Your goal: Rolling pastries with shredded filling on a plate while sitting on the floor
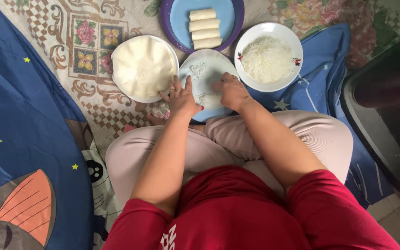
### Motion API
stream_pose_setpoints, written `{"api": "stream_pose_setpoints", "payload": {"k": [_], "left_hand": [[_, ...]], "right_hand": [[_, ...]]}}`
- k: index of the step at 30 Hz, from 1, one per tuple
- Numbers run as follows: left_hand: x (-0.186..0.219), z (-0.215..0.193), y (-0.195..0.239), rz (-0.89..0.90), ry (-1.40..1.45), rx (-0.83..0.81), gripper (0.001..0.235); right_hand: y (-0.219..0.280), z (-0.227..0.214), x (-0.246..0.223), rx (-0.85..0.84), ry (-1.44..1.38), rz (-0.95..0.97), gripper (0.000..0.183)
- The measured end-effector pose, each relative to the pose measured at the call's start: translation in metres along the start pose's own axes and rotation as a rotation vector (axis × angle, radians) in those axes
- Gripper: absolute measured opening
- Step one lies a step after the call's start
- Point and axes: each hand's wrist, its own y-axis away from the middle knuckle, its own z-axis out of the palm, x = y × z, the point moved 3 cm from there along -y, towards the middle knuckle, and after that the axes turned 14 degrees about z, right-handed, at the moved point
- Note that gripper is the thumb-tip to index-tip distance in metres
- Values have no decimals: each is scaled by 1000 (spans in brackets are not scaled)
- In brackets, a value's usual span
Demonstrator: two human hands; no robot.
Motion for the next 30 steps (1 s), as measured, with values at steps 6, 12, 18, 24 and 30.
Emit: {"api": "stream_pose_setpoints", "payload": {"k": [6, 12, 18, 24, 30], "left_hand": [[4, -2, -1, -9, -59, -80, 111], [11, 2, 5, -3, -89, -154, 100], [8, 9, 2, -2, -161, -239, 97], [4, 7, -5, 56, -157, -209, 52], [-24, 28, -21, 30, -52, -105, 59]], "right_hand": [[-6, -7, 16, -42, 145, 128, 65], [8, -29, 10, -93, -72, 84, 69], [3, -9, 9, -94, 42, 12, 65], [-3, -18, 6, -64, 7, 1, 62], [13, -23, -15, -51, 55, -96, 62]]}}
